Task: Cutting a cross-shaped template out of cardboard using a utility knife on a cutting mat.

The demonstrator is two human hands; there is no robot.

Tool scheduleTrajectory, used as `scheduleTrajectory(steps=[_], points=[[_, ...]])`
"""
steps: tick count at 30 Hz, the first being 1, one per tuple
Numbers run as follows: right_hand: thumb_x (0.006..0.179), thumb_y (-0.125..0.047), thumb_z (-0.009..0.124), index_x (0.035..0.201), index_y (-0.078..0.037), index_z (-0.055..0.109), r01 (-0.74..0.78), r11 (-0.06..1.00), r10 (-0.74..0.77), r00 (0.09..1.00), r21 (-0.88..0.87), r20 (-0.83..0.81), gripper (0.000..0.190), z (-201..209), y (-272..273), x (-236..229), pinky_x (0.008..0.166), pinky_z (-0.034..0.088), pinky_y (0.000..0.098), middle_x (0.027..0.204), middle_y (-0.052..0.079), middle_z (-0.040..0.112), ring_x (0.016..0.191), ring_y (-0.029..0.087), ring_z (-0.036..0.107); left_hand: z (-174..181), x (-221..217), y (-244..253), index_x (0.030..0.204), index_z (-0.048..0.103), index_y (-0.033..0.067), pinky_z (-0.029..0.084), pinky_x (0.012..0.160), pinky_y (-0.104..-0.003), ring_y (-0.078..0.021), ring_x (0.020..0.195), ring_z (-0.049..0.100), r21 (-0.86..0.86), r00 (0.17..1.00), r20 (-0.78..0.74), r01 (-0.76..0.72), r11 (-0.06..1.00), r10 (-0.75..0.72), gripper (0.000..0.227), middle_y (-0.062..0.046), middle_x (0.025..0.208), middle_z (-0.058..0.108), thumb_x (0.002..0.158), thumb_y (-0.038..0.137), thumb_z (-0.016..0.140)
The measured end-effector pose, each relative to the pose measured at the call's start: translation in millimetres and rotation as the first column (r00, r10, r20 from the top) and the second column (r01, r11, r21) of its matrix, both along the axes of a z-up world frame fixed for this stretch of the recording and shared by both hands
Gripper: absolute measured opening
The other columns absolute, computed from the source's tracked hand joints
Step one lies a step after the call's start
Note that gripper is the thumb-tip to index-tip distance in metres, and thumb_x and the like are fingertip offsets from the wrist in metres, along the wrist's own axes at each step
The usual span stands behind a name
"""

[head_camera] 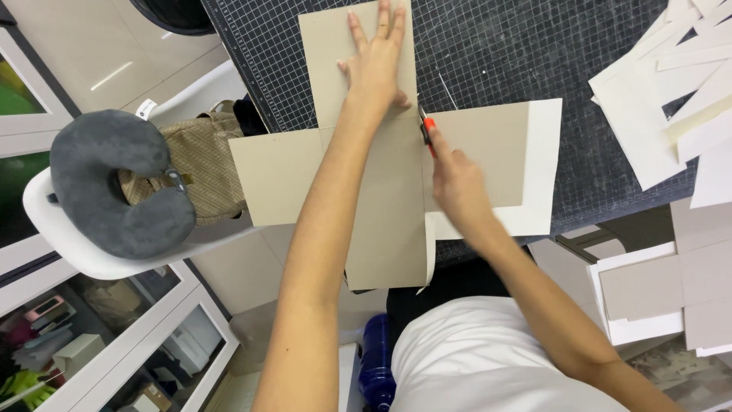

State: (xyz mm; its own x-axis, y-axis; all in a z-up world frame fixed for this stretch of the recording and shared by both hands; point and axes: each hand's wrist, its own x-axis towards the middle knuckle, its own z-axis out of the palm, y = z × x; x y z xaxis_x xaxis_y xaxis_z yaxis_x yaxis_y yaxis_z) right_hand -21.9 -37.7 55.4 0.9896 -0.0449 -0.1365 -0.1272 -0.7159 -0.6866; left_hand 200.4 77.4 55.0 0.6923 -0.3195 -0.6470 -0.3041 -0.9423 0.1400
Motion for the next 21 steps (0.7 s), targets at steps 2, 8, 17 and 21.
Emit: scheduleTrajectory(steps=[2,8,17,21], points=[[0.095,0.002,0.057,0.147,-0.009,0.049,-0.034,0.994,0.023,0.995,0.108,0.099,0.054,23,-23,16,0.073,0.051,0.0442,0.091,0.021,0.069,0.071,0.036,0.064,-2,-3,3,0.162,-0.006,0.0248,0.044,0.09,-0.079,-0.0508,0.149,-0.008,-0.013,1.0,0.004,-0.008,1.0,0.008,0.149,0.006,0.165,-0.016,0.063,0.051,0.103],[0.106,-0.003,0.055,0.149,-0.022,0.048,0.425,0.853,-0.297,0.873,0.303,-0.387,0.047,85,-82,42,0.04,0.051,0.0184,0.09,0.008,0.066,0.05,0.009,0.052,-20,-63,10,0.162,0.01,0.0105,0.022,0.113,-0.075,-0.039,0.153,-0.005,-0.237,0.973,0.161,-0.126,0.963,0.167,0.129,-0.009,0.165,-0.01,0.073,0.031,0.101],[0.11,-0.002,0.051,0.15,0.0,0.04,0.298,0.713,-0.311,0.946,0.635,-0.093,0.042,69,-142,24,0.039,0.054,0.0352,0.085,0.021,0.055,0.053,0.025,0.06,-48,-182,-81,0.156,0.035,0.0145,0.027,0.126,-0.039,-0.0177,0.153,0.032,-0.677,0.813,0.547,0.291,0.676,0.198,0.064,-0.007,0.165,0.031,0.105,0.049,0.051],[0.105,-0.005,0.064,0.135,0.005,0.051,0.308,0.68,-0.269,0.949,0.665,-0.165,0.035,39,-159,24,0.035,0.053,0.0343,0.078,0.017,0.058,0.047,0.024,0.061,-58,-182,-72,0.158,0.029,0.0052,0.014,0.127,-0.052,-0.0368,0.155,0.016,-0.633,0.698,0.441,-0.204,0.747,0.564,0.071,-0.021,0.165,0.023,0.106,0.052,0.04]])
